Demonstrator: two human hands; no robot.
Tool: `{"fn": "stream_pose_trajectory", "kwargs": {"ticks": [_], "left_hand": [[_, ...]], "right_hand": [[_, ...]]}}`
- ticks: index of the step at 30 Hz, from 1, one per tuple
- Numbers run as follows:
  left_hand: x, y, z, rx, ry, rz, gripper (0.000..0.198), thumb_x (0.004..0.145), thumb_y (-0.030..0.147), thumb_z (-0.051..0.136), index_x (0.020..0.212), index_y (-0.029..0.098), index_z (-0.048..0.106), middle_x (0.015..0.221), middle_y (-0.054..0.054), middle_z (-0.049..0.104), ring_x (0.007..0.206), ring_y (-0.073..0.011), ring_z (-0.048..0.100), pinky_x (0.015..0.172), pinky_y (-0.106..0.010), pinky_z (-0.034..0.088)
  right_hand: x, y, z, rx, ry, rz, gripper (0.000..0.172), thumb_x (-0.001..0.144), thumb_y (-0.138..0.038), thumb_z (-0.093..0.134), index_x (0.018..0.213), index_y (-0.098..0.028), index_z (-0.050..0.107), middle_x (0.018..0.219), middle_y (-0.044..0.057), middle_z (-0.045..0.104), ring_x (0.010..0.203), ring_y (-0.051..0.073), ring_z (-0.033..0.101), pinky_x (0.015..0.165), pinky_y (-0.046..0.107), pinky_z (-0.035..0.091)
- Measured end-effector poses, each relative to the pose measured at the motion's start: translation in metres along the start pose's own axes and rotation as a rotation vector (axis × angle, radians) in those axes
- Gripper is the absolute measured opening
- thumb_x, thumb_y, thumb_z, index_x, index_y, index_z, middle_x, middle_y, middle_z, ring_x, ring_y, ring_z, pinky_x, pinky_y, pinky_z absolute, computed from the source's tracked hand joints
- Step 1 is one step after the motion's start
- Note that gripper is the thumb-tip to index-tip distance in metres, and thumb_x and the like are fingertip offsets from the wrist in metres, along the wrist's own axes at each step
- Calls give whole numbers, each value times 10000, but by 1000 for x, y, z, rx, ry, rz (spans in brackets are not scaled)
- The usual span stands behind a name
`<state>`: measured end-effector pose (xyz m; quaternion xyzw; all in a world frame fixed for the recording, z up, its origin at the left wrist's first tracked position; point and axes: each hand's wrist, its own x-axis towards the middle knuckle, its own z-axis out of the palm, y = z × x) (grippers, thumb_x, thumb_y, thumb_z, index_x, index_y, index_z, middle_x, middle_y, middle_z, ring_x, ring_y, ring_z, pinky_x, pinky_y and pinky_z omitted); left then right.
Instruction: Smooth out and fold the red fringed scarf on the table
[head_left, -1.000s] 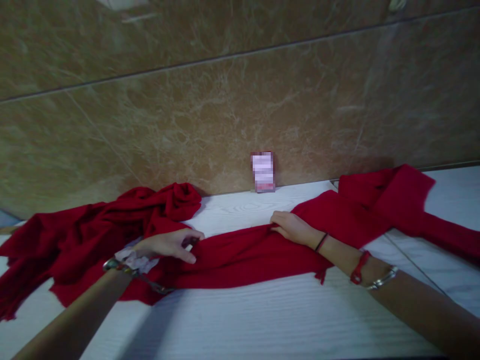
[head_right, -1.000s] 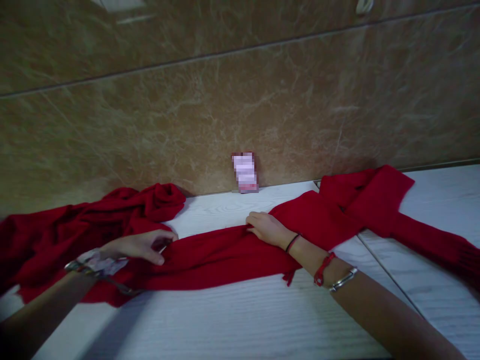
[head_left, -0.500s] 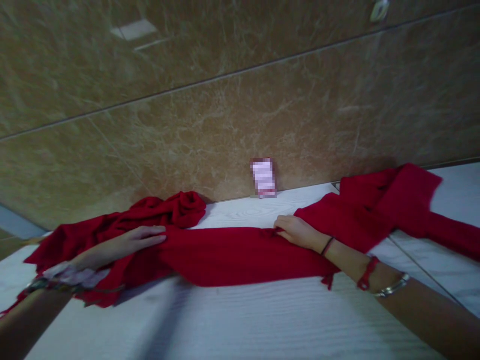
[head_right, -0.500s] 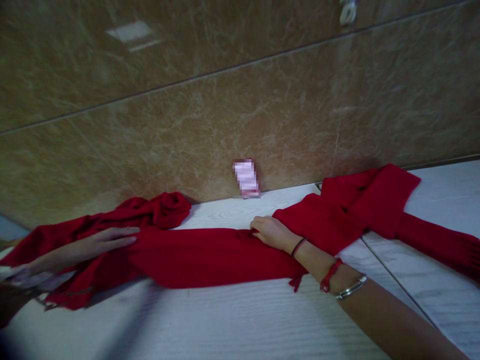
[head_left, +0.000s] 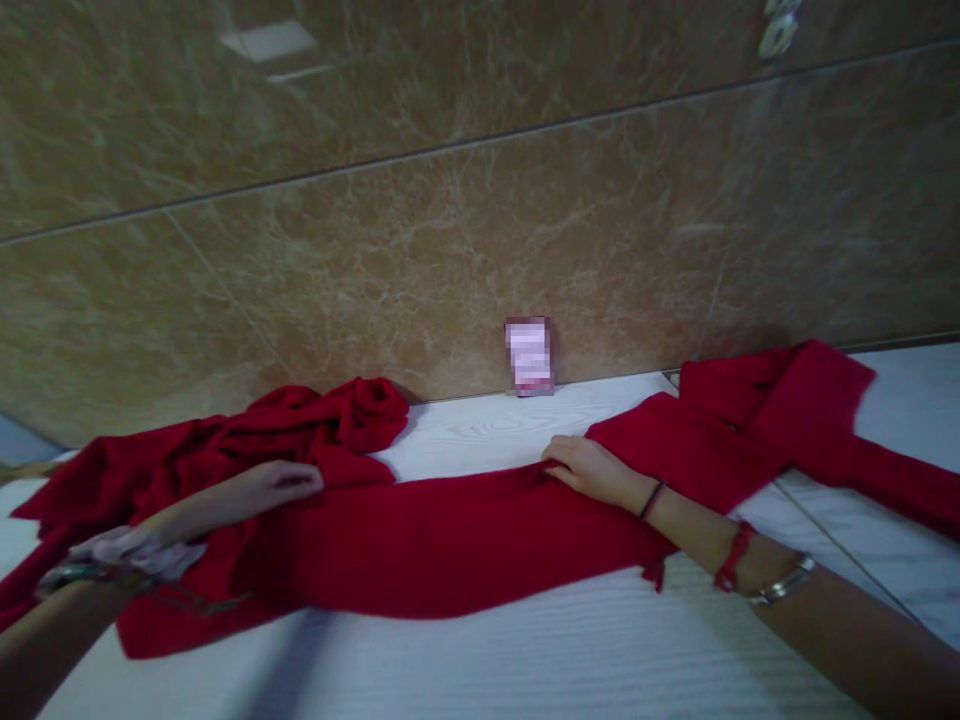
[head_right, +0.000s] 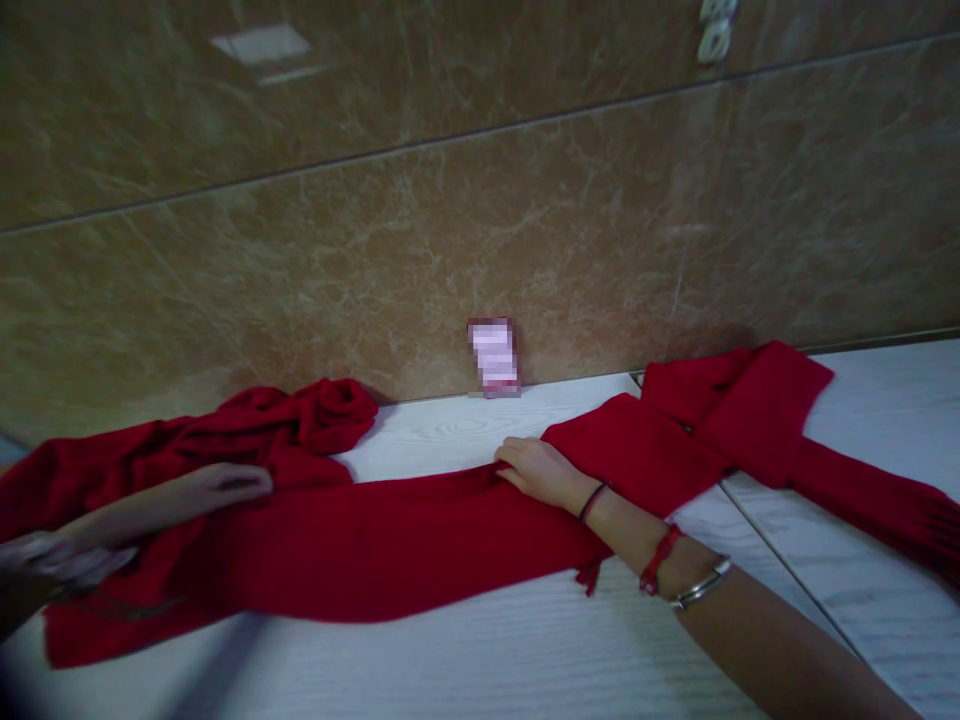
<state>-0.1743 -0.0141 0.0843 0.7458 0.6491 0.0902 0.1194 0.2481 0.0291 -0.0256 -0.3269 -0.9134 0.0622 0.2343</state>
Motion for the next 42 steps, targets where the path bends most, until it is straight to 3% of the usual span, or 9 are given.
{"fn": "stream_pose_trajectory", "kwargs": {"ticks": [4, 12, 16, 19, 23, 27, 30, 35, 42], "left_hand": [[14, 12, 7, 211, -23, 31, 206, 733, 280, 438, 748, 159, 605, 779, -10, 629, 736, -153, 545, 753, -235, 395], [37, 146, 91, 4, 40, 357, 469, 754, 452, 483, 1113, 150, 499, 1166, -109, 521, 1072, -230, 466, 937, -328, 318], [64, 174, 124, -152, -44, 395, 348, 727, 343, 547, 1025, 164, 543, 970, -75, 620, 880, -197, 560, 808, -298, 407], [73, 170, 131, -215, -61, 370, 184, 758, 267, 488, 883, 168, 580, 818, -42, 638, 754, -164, 572, 719, -261, 425], [74, 152, 128, -167, -92, 341, 193, 778, 227, 435, 895, 168, 576, 790, -35, 633, 749, -165, 572, 723, -264, 421], [65, 148, 129, -10, 56, 307, 331, 793, 209, 420, 1108, 157, 507, 1031, -106, 576, 938, -216, 536, 834, -336, 396], [51, 162, 141, 87, 202, 330, 407, 815, 299, 433, 1202, 170, 446, 1259, -149, 415, 1150, -276, 388, 940, -423, 312], [35, 176, 160, 142, -22, 460, 517, 851, 494, 298, 1305, 247, 326, 1393, -89, 256, 1269, -265, 216, 1008, -468, 213], [60, 113, 145, 210, -107, 583, 507, 874, 478, 251, 1335, 266, 251, 1406, -36, 230, 1283, -220, 193, 1031, -425, 194]], "right_hand": [[1, -1, 0, 6, 26, 43, 132, 827, -188, 450, 824, -143, 574, 819, 71, 603, 774, 154, 551, 719, 277, 438], [3, -3, -1, -21, 74, 81, 157, 840, -204, 431, 849, -145, 576, 824, 67, 594, 784, 154, 541, 742, 287, 428], [3, -3, -2, -47, 109, 93, 149, 838, -192, 435, 850, -145, 576, 810, 58, 581, 782, 150, 527, 753, 291, 425], [2, -5, -3, -44, 164, 103, 126, 818, -166, 457, 862, -142, 573, 832, 63, 567, 803, 155, 512, 762, 294, 434], [-3, -2, -13, -38, 230, 77, 188, 801, -151, 466, 967, -140, 554, 994, 96, 535, 944, 164, 483, 840, 304, 427], [-16, 20, -34, -183, 226, 124, 311, 815, -214, 458, 1103, -110, 509, 1136, 149, 497, 1099, 210, 420, 941, 383, 359], [-29, 43, -42, -288, 105, 208, 404, 831, -309, 438, 1188, -121, 461, 1241, 154, 447, 1201, 253, 328, 978, 461, 289], [-44, 55, -35, -313, -181, 410, 479, 880, -435, 246, 1300, -225, 339, 1357, 89, 340, 1241, 262, 278, 964, 540, 237], [-56, 29, -30, -336, -176, 593, 506, 877, -438, 202, 1331, -228, 281, 1393, 70, 266, 1263, 269, 221, 961, 561, 203]]}}
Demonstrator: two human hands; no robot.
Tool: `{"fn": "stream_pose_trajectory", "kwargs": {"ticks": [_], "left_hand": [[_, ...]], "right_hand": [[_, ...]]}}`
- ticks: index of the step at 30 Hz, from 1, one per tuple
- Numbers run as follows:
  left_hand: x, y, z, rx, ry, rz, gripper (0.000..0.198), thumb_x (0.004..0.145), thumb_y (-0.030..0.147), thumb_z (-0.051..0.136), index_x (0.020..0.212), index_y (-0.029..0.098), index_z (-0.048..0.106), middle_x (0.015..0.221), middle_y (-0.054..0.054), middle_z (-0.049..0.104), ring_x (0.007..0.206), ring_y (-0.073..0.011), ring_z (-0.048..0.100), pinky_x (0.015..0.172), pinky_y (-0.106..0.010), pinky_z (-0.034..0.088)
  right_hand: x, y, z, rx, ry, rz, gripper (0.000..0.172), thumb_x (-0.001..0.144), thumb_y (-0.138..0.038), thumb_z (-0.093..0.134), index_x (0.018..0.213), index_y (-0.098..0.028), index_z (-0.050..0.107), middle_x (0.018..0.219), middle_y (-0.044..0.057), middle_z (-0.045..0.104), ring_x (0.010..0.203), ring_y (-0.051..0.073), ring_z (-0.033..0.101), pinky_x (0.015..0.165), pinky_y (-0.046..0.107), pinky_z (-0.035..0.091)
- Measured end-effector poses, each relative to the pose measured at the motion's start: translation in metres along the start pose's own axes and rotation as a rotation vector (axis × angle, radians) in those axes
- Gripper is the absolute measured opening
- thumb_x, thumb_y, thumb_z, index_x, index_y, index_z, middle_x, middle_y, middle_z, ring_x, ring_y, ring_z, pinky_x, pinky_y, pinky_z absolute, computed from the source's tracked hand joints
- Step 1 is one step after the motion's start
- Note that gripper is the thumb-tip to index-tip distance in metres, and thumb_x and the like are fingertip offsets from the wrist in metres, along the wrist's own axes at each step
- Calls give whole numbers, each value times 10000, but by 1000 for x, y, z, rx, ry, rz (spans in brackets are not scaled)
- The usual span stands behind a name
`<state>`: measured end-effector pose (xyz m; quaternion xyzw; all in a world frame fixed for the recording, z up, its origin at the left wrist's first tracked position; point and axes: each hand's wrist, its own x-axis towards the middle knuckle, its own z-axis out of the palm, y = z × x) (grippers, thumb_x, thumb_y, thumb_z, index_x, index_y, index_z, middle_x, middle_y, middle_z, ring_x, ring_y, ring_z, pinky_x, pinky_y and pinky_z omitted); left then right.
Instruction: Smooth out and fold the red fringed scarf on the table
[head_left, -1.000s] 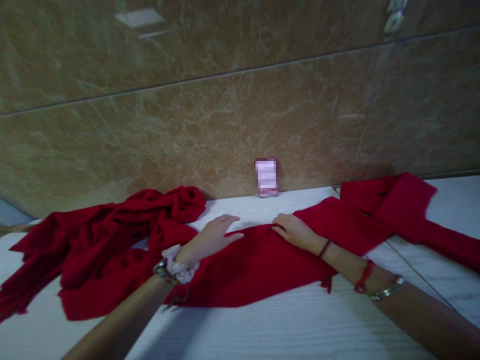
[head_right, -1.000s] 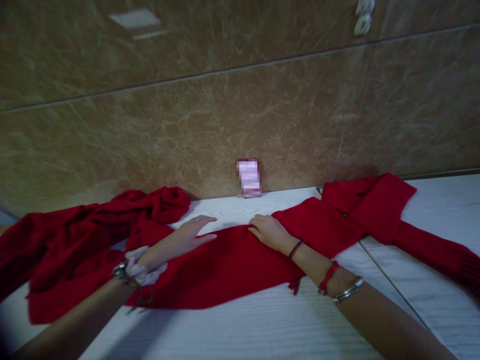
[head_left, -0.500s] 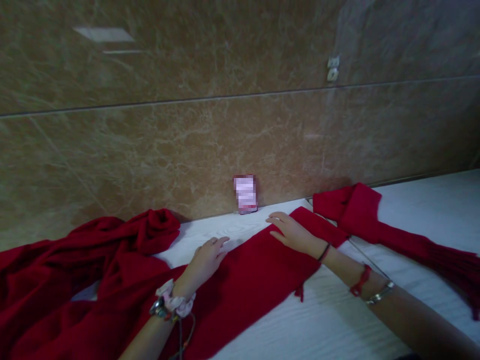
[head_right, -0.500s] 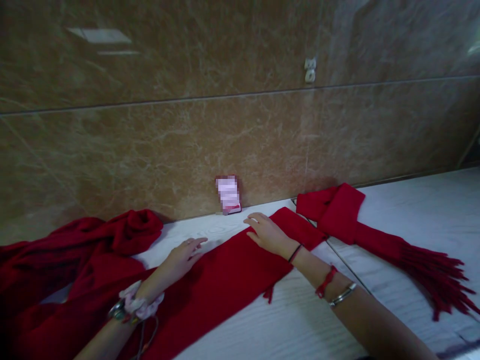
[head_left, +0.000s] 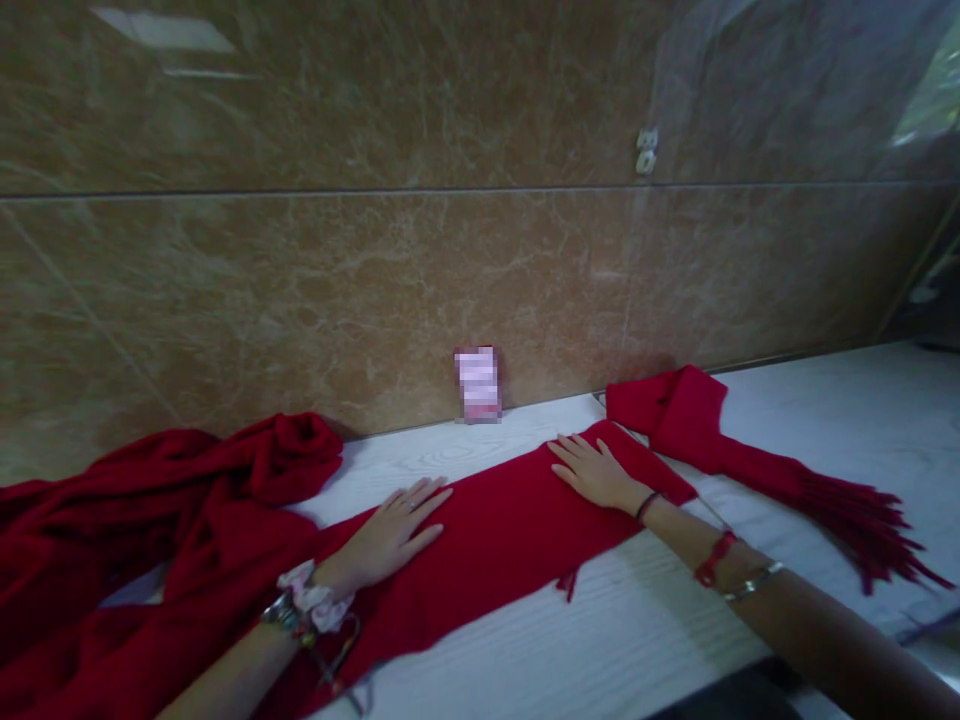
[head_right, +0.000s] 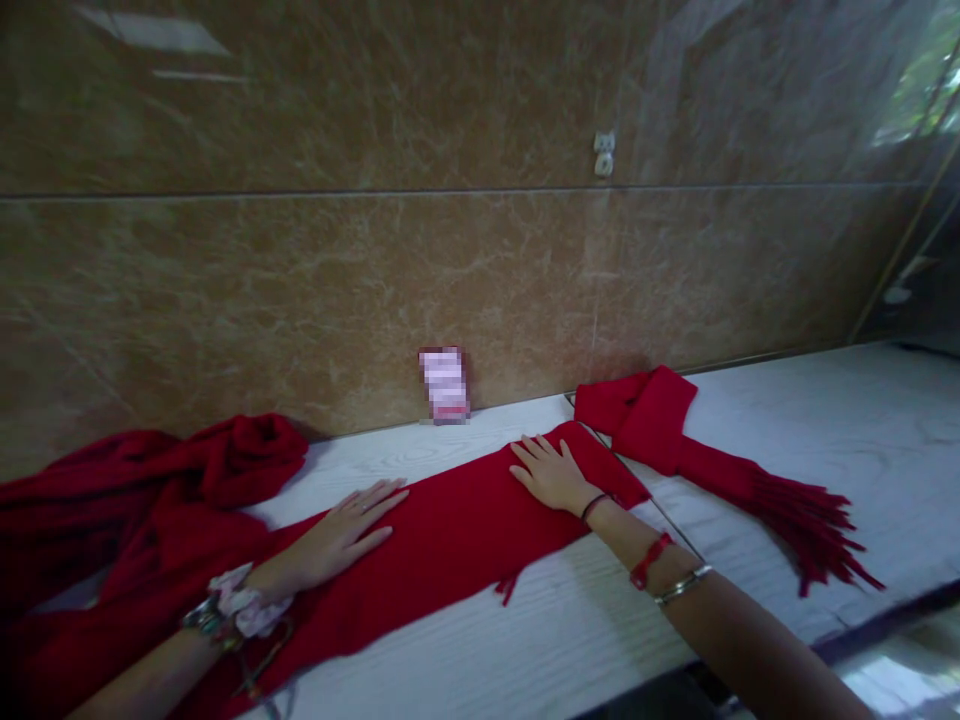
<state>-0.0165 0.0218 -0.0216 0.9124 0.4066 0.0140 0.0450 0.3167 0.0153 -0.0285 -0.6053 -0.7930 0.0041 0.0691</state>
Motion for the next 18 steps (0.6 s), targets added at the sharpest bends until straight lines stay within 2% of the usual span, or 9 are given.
{"fn": "stream_pose_trajectory", "kwargs": {"ticks": [2, 6, 9, 12, 15, 18], "left_hand": [[-3, -12, -1, 5, 18, 35, 490, 878, 455, 268, 1329, 264, 268, 1397, -30, 256, 1279, -207, 209, 1033, -404, 204], [-6, -18, -4, -14, 86, 45, 437, 879, 400, 309, 1275, 226, 376, 1350, -55, 354, 1227, -189, 318, 1011, -357, 267], [-15, -21, -11, -70, 163, 5, 383, 861, 375, 365, 1182, 201, 479, 1214, -66, 504, 1104, -173, 455, 967, -321, 331], [-27, -25, -17, -146, 186, -35, 350, 823, 376, 437, 1121, 211, 520, 1078, -50, 571, 985, -166, 521, 908, -302, 384], [-34, -27, -19, -174, 160, -71, 349, 757, 339, 529, 1070, 187, 545, 1028, -60, 578, 943, -180, 532, 879, -307, 400], [-33, -27, -17, -188, 158, -109, 283, 755, 283, 513, 1014, 174, 550, 1012, -63, 582, 935, -184, 533, 869, -315, 399]], "right_hand": [[-7, -2, 0, 6, -9, 28, 505, 873, -433, 218, 1329, -227, 283, 1394, 74, 263, 1265, 270, 217, 955, 568, 206], [-14, 2, -3, -1, -67, 61, 519, 865, -434, 248, 1335, -214, 268, 1397, 72, 255, 1265, 268, 219, 953, 568, 217], [-16, 11, -8, -4, -114, 80, 533, 860, -444, 265, 1335, -202, 267, 1398, 82, 249, 1267, 271, 216, 953, 578, 211], [-16, 20, -10, 41, -129, 72, 553, 850, -476, 279, 1327, -197, 285, 1391, 95, 261, 1266, 265, 225, 961, 571, 208], [-14, 26, -5, 73, -50, 61, 551, 839, -477, 317, 1305, -182, 330, 1371, 114, 302, 1247, 269, 272, 968, 550, 227], [-8, 29, 1, 65, 119, 23, 473, 834, -385, 380, 1243, -149, 418, 1309, 137, 398, 1206, 257, 347, 972, 474, 287]]}}
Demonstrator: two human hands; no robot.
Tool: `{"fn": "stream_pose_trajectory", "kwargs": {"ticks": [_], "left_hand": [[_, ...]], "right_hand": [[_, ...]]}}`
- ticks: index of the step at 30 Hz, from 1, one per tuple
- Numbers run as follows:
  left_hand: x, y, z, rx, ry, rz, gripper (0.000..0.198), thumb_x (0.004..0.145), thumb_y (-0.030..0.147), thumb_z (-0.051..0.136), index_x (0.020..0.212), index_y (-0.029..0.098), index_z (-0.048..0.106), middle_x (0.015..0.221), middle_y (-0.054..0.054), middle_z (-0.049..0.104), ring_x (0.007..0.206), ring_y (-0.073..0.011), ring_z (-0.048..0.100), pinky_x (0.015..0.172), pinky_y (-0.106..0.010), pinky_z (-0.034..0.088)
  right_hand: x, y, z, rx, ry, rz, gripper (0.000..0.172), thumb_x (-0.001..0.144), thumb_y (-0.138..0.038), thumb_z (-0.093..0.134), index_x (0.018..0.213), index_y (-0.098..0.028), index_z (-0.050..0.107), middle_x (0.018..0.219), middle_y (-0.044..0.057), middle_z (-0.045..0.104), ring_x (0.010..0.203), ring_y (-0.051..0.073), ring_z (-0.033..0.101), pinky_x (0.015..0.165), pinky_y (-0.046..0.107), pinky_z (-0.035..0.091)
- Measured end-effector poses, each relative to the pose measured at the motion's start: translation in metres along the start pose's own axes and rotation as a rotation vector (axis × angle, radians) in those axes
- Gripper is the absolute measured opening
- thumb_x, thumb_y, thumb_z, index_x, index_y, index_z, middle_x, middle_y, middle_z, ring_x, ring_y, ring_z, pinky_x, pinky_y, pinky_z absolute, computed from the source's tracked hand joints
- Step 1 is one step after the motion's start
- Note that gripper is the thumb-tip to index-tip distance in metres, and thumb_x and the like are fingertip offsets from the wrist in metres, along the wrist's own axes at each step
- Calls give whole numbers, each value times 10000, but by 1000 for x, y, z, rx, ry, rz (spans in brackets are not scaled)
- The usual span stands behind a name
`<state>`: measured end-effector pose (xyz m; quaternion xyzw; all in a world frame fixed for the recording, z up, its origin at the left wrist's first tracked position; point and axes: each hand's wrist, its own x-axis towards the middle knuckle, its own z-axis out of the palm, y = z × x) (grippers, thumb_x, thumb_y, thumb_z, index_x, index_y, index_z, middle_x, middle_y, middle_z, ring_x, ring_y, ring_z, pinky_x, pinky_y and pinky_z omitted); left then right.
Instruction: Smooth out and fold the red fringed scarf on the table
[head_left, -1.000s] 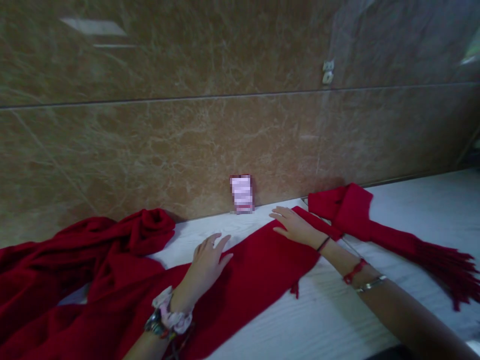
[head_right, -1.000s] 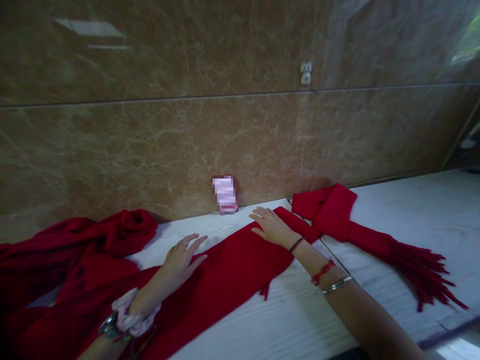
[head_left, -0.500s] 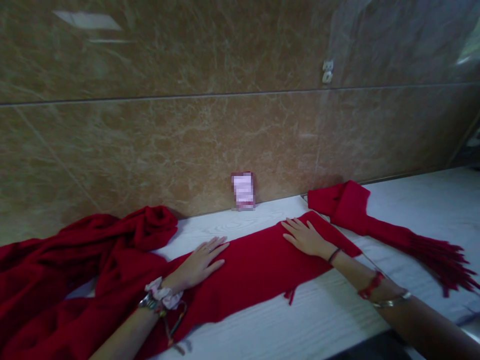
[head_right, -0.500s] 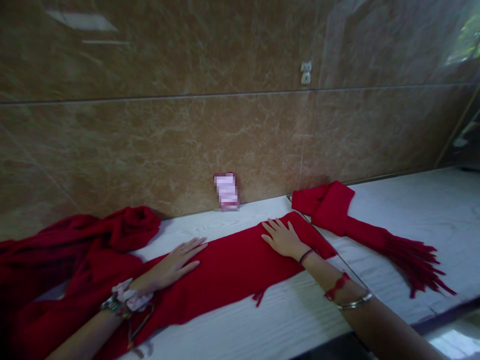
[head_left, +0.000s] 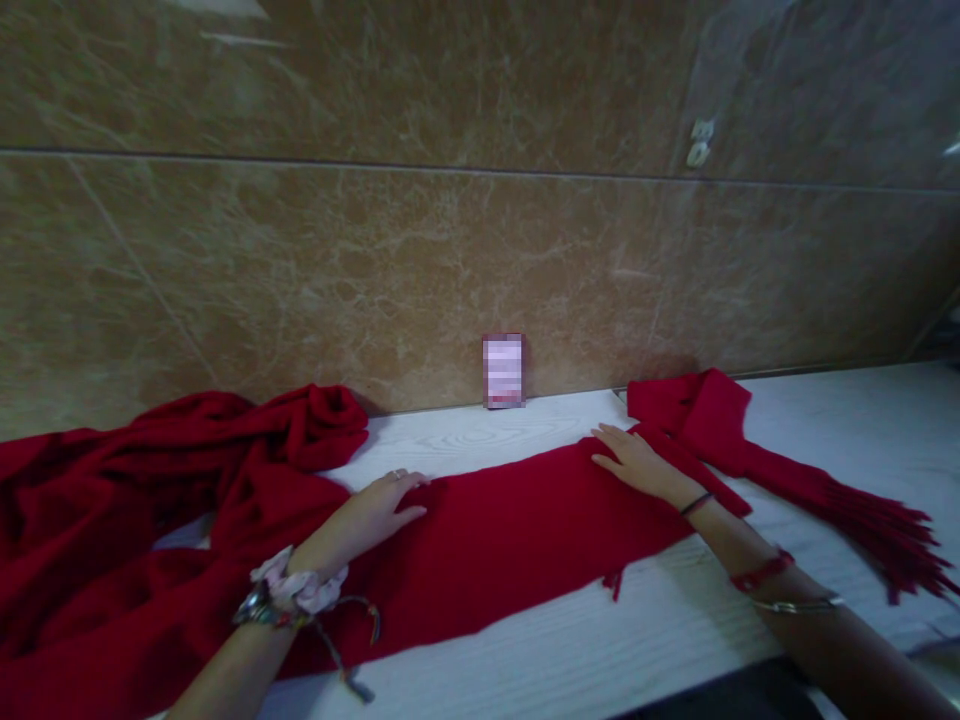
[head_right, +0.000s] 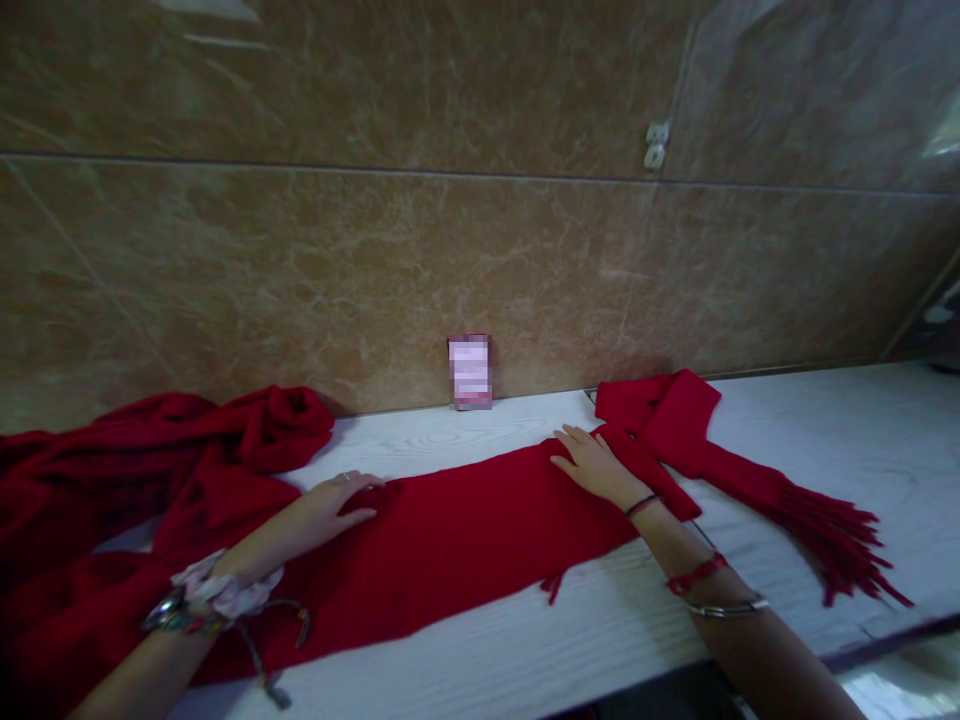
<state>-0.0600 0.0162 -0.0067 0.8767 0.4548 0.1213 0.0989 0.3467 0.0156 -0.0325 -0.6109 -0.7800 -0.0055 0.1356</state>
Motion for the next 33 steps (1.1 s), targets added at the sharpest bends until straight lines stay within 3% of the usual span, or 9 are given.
{"fn": "stream_pose_trajectory", "kwargs": {"ticks": [4, 9, 13, 18, 24, 28, 33], "left_hand": [[3, 1, 4, 26, 45, -9, 169, 760, 238, 464, 877, 161, 560, 913, -69, 577, 836, -182, 540, 805, -313, 417], [8, 1, 12, 7, 87, 31, 113, 748, 245, 450, 734, 172, 535, 831, -54, 556, 763, -173, 524, 751, -302, 417], [9, 3, 12, -59, 90, -7, 148, 727, 299, 477, 800, 184, 536, 841, -41, 589, 782, -176, 543, 764, -301, 420], [9, 7, 6, -148, 58, -159, 321, 678, 330, 504, 970, 199, 528, 891, -35, 641, 771, -181, 588, 708, -277, 453], [10, 8, 1, -128, 84, -89, 237, 715, 351, 453, 835, 202, 592, 850, -26, 667, 777, -180, 605, 727, -266, 459], [11, 9, 3, -118, 110, -93, 270, 711, 391, 469, 860, 204, 595, 882, -35, 665, 805, -189, 605, 746, -279, 467], [12, 13, 7, -124, 46, -92, 288, 688, 359, 513, 916, 200, 589, 931, -39, 656, 842, -197, 600, 782, -290, 459]], "right_hand": [[9, 4, 2, 26, 137, -81, 340, 830, -226, 386, 1117, -110, 525, 1135, 141, 556, 1066, 211, 494, 942, 374, 359], [15, 10, 1, 15, 108, -104, 269, 810, -139, 401, 1005, -107, 583, 985, 122, 604, 935, 190, 544, 872, 322, 405], [18, 13, 2, -8, 71, -73, 230, 817, -149, 410, 947, -118, 598, 923, 109, 577, 872, 181, 534, 831, 301, 411], [24, 13, 3, 45, 72, -62, 156, 817, -153, 431, 855, -142, 581, 900, 84, 547, 850, 160, 520, 797, 276, 409], [25, 9, -1, 64, 101, -106, 144, 823, -141, 405, 778, -149, 542, 824, 68, 566, 783, 162, 514, 747, 285, 414], [24, 9, -1, 77, 95, -110, 142, 818, -140, 405, 810, -158, 546, 821, 64, 582, 786, 168, 522, 738, 295, 416], [25, 13, 0, 50, 44, -114, 161, 817, -174, 428, 879, -155, 575, 899, 83, 570, 878, 180, 514, 807, 311, 398]]}}
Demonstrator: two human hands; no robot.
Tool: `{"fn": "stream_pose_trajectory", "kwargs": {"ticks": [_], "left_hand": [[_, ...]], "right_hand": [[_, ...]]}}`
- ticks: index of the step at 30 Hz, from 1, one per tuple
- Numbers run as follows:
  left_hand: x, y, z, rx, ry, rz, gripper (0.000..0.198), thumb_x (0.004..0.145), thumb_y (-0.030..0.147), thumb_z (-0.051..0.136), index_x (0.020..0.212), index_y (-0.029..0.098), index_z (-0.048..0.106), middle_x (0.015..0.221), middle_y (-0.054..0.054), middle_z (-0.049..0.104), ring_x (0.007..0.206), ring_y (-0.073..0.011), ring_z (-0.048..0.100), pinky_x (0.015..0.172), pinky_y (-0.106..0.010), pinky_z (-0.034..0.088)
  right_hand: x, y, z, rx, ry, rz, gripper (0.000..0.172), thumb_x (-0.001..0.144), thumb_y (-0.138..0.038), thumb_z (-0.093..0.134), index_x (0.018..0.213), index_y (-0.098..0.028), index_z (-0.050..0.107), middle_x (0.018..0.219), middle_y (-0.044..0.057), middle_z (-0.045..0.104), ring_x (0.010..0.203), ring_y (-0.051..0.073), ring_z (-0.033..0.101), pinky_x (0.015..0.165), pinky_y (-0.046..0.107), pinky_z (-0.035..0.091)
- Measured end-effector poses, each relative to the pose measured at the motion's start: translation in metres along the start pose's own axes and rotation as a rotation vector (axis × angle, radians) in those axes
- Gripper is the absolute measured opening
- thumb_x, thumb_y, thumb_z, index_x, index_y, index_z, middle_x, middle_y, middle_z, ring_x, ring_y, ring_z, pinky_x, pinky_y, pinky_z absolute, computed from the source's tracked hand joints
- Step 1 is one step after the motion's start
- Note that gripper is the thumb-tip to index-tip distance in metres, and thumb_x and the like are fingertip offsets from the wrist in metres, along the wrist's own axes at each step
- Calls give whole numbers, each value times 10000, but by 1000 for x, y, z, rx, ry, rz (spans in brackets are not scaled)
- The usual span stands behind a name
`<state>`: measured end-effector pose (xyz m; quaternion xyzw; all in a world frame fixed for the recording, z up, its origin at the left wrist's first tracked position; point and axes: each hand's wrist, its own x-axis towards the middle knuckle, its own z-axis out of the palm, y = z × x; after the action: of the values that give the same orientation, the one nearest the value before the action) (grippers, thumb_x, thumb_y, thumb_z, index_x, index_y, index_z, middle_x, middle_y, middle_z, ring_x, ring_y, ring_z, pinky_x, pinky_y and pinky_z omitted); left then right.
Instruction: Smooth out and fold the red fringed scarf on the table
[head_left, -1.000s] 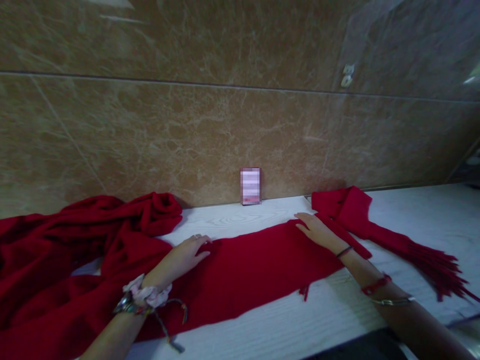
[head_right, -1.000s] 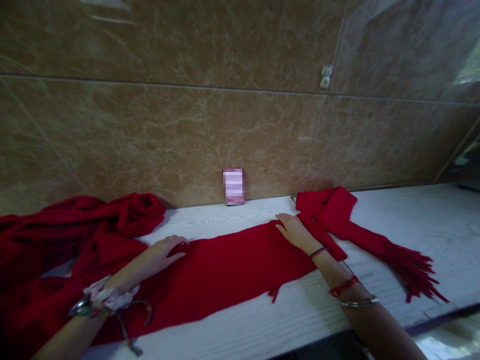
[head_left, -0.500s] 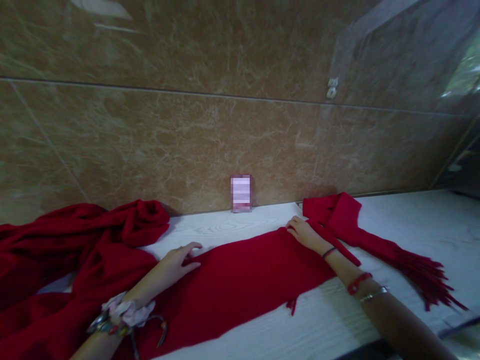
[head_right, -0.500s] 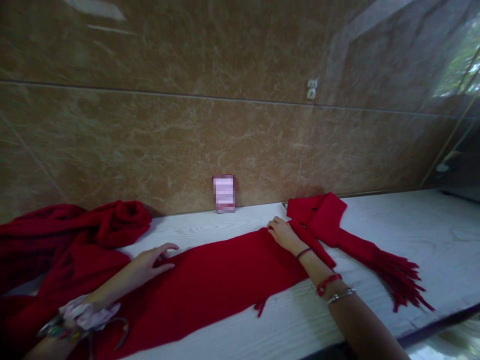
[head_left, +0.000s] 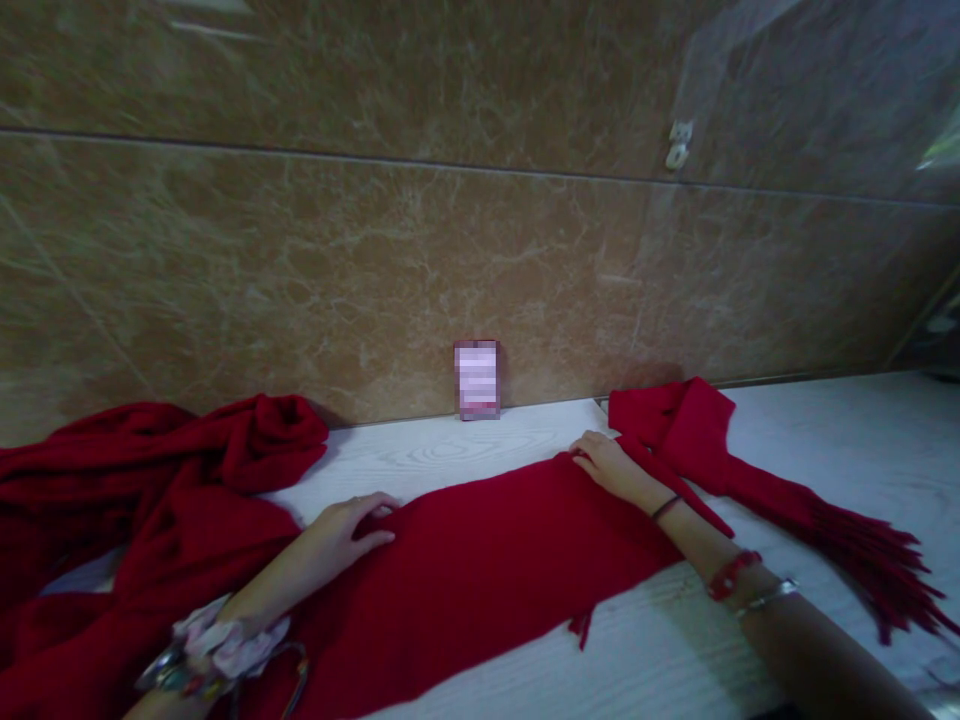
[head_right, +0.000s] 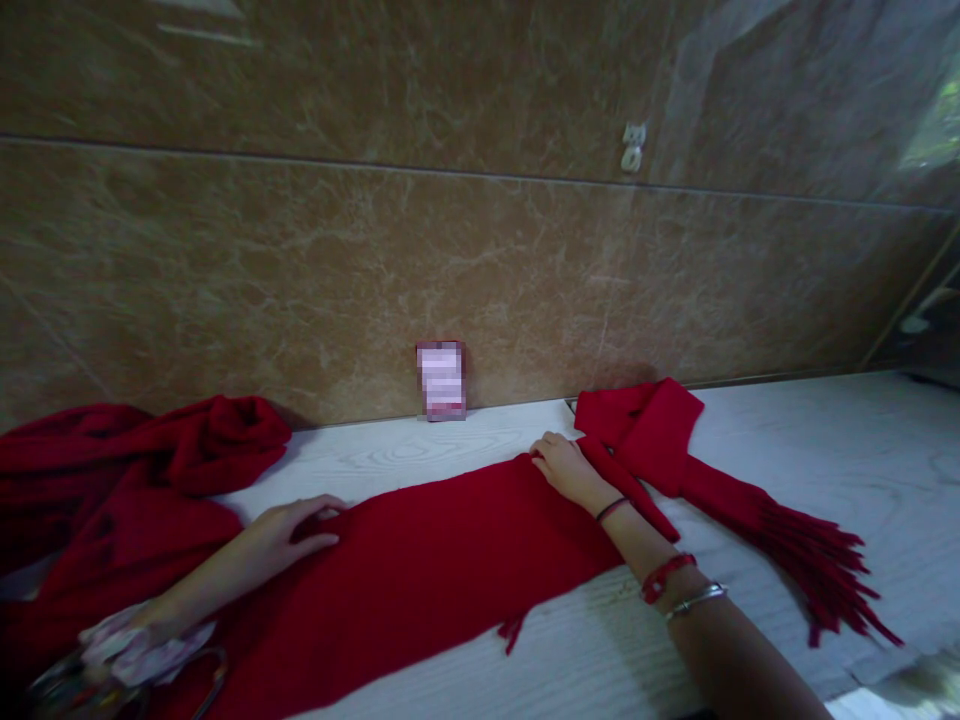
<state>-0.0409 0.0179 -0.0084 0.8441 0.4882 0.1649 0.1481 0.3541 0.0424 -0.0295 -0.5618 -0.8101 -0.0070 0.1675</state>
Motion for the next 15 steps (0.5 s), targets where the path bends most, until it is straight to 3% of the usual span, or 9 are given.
{"fn": "stream_pose_trajectory", "kwargs": {"ticks": [10, 15], "left_hand": [[-1, 7, 1, 69, 35, 66, 196, 781, 318, 405, 771, 192, 555, 825, -30, 620, 782, -168, 565, 757, -281, 445], [-2, 13, 1, 79, 35, 20, 208, 792, 298, 392, 840, 171, 550, 858, -53, 621, 798, -174, 563, 777, -301, 440]], "right_hand": [[0, 4, 2, -28, 16, 19, 144, 808, -199, 449, 837, -165, 585, 894, 81, 535, 859, 192, 497, 785, 321, 408], [0, 9, 4, -1, 28, -36, 137, 807, -189, 427, 806, -175, 563, 862, 73, 544, 845, 197, 499, 773, 331, 409]]}}
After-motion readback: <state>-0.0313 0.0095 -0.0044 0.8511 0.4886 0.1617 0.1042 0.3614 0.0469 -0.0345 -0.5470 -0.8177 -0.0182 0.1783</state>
